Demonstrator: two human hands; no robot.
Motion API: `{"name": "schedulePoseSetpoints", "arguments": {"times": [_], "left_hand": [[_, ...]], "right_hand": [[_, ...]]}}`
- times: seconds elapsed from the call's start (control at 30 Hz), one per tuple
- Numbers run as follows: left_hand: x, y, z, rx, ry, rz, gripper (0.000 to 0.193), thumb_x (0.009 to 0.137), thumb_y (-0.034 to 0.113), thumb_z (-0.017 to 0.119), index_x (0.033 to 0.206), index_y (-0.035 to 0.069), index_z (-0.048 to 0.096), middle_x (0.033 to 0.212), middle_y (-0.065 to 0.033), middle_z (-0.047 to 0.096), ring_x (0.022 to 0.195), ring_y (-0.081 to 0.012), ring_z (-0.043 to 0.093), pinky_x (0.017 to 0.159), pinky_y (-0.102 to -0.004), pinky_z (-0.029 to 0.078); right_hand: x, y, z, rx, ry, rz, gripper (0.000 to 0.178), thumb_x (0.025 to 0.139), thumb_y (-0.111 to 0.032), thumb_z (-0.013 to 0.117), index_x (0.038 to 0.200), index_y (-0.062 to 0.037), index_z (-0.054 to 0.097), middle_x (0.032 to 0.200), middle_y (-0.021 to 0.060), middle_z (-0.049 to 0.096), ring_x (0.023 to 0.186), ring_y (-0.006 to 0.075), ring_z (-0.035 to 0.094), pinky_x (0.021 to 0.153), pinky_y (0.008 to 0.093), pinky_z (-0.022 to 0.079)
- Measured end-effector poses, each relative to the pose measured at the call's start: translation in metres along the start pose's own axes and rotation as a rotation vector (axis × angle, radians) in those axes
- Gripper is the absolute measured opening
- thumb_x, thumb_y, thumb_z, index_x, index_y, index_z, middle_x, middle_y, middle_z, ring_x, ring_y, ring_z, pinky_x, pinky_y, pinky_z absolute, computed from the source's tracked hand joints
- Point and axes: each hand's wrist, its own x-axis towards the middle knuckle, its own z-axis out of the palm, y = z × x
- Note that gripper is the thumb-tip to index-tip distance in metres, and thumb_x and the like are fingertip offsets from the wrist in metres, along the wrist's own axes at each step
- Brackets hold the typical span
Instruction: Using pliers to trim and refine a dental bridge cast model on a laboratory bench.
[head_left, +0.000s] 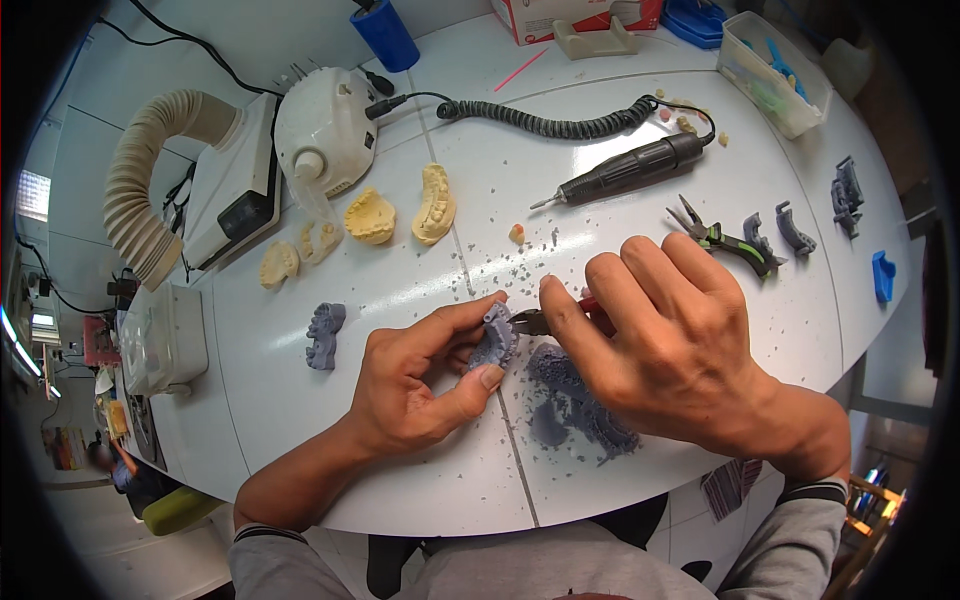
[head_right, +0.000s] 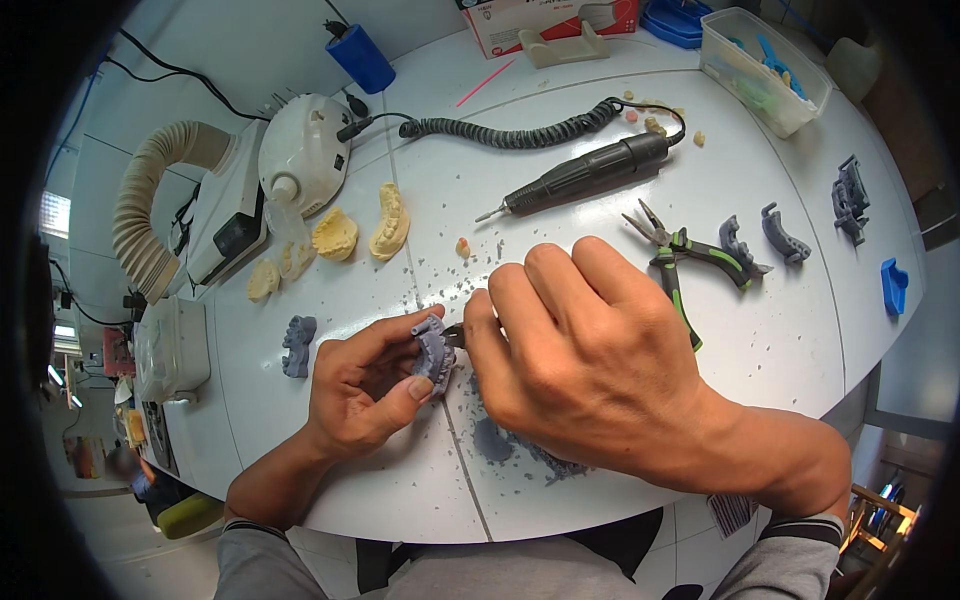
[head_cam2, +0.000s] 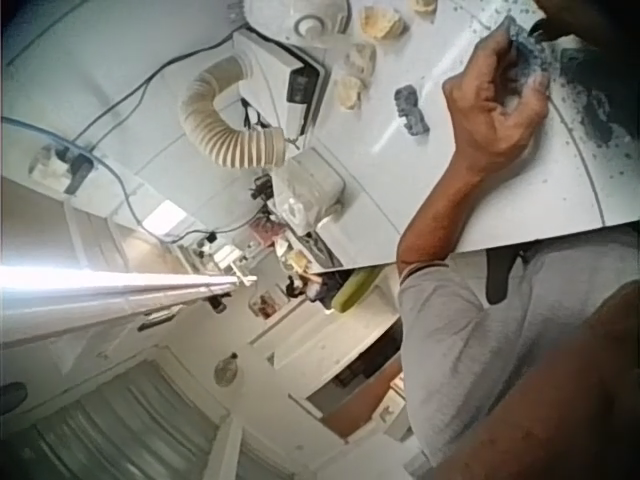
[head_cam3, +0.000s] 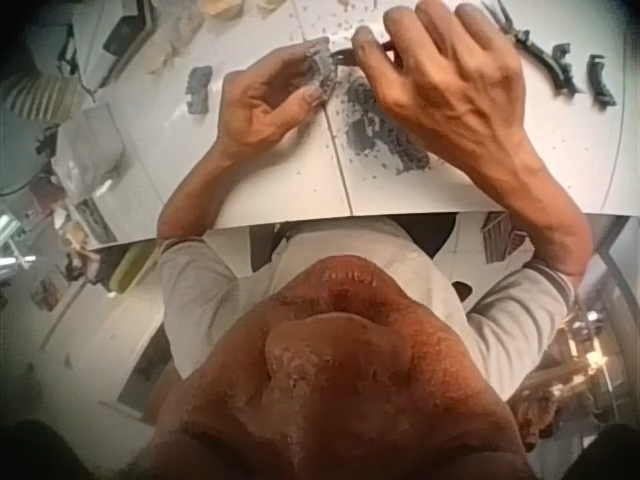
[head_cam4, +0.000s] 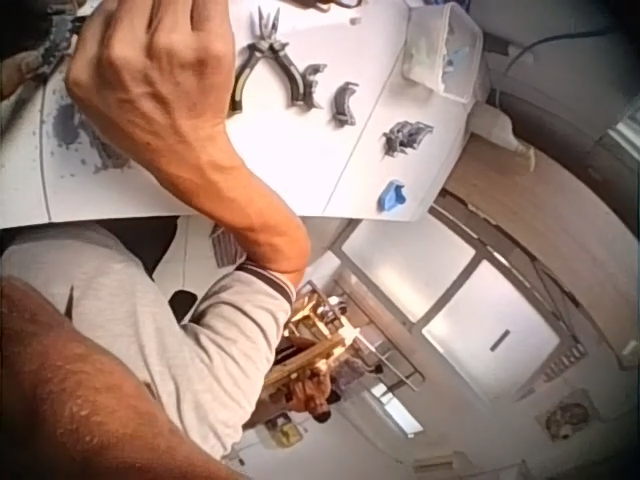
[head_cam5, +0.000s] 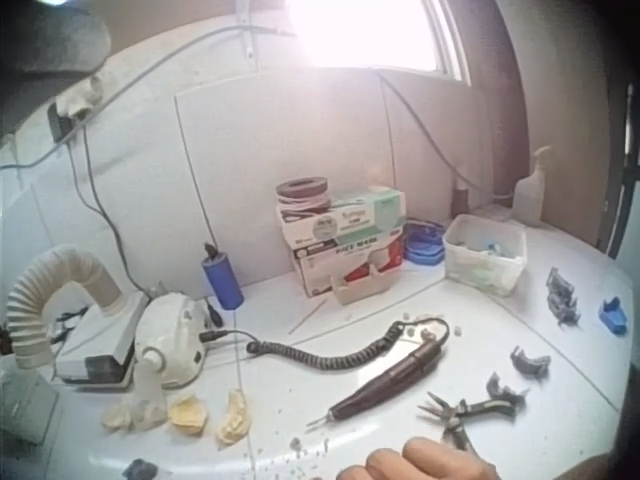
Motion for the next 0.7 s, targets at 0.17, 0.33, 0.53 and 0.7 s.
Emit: {"name": "schedulePoseSetpoints", "arguments": {"times": [0.17, 0.33, 0.53, 0.7], "left_hand": [[0.002, 0.000, -0.001, -0.046, 0.004, -0.021, 0.058, 0.089, 0.006, 0.076, 0.144, -0.006, 0.062, 0.107, -0.0156, 0.078, 0.091, -0.0135, 0.075, 0.086, -0.0268, 0.060], [0.001, -0.004, 0.000, -0.070, 0.045, 0.003, 0.060, 0.086, 0.003, 0.078, 0.144, -0.004, 0.063, 0.109, -0.0151, 0.079, 0.094, -0.0139, 0.076, 0.088, -0.0267, 0.061], [0.004, -0.004, -0.001, -0.001, -0.003, 0.054, 0.063, 0.083, 0.004, 0.080, 0.143, -0.004, 0.064, 0.109, -0.0155, 0.079, 0.093, -0.0152, 0.077, 0.086, -0.0265, 0.061], [0.005, -0.002, -0.002, 0.025, -0.007, 0.053, 0.063, 0.082, 0.004, 0.080, 0.142, -0.004, 0.064, 0.107, -0.0163, 0.079, 0.089, -0.0149, 0.076, 0.083, -0.0263, 0.061]], "right_hand": [[0.003, 0.005, 0.001, 0.053, 0.088, 0.010, 0.015, 0.072, -0.010, 0.073, 0.083, 0.0006, 0.073, 0.075, 0.0032, 0.053, 0.070, 0.0169, 0.052, 0.059, 0.0310, 0.036], [0.010, 0.015, -0.002, 0.076, 0.097, 0.084, 0.031, 0.080, -0.012, 0.075, 0.110, -0.0079, 0.080, 0.084, 0.0014, 0.055, 0.077, 0.0177, 0.054, 0.075, 0.0387, 0.043], [0.010, 0.013, -0.001, 0.149, 0.059, 0.125, 0.031, 0.083, -0.015, 0.074, 0.113, -0.0095, 0.080, 0.085, 0.0006, 0.055, 0.081, 0.0182, 0.055, 0.083, 0.0449, 0.044], [0.009, 0.013, 0.003, 0.121, 0.060, 0.099, 0.031, 0.081, -0.018, 0.074, 0.111, -0.0095, 0.080, 0.083, 0.0003, 0.054, 0.081, 0.0181, 0.054, 0.081, 0.0448, 0.044]]}}
